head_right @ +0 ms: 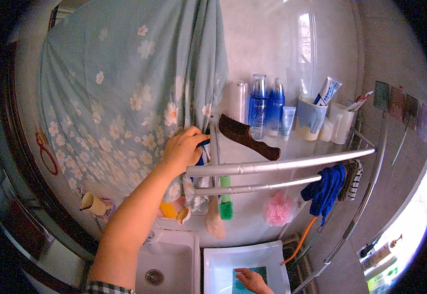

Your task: The person wipes a metal bathroom shelf with a blue cloth, then moves to the windowsill to wipe several bottles of soap and lotion. The person uses a blue cloth to clean the surfaces and bottles in a bathroom setting.

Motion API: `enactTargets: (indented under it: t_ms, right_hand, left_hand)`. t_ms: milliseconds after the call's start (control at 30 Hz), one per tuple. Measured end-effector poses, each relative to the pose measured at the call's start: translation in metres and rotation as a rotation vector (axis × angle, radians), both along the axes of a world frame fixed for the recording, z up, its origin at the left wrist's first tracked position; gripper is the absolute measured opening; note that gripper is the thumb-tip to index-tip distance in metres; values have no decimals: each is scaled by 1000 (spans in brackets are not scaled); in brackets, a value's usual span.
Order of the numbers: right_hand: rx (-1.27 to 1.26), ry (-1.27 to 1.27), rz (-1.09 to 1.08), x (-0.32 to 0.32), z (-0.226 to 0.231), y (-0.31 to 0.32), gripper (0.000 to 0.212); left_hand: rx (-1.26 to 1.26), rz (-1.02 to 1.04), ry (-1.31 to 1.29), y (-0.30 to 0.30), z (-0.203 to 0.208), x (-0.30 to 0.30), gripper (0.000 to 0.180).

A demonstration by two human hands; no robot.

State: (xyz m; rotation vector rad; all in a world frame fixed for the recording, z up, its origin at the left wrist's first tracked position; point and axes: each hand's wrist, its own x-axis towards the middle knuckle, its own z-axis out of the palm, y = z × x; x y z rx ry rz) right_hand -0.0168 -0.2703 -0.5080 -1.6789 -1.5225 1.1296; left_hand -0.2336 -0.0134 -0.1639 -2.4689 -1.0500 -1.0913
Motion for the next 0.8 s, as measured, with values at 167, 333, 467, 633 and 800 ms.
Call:
enactTargets:
  t_ms: [167,333,467,633,800]
  right_hand:
    - [16,-1,3,1,-3,-3,34]
    - [46,-7,16,7,-18,-6,35]
    - [-102,-180,56,9,-6,-5,41]
    - [-97,-126,20,2,12,-15,42]
    - [-131,-177,-7,6,9,-20,39]
  left_hand:
    - [-75,-118,-57,-13,-8,-9,32]
    - [-144,-53,-25,-29,-39,-28,36]
    - [-256,5,-173,-30,-44,-38,31]
    - [-224,43,-156,-26,-41,-25,28]
    - [-299,57,19,-9,-42,-5,33]
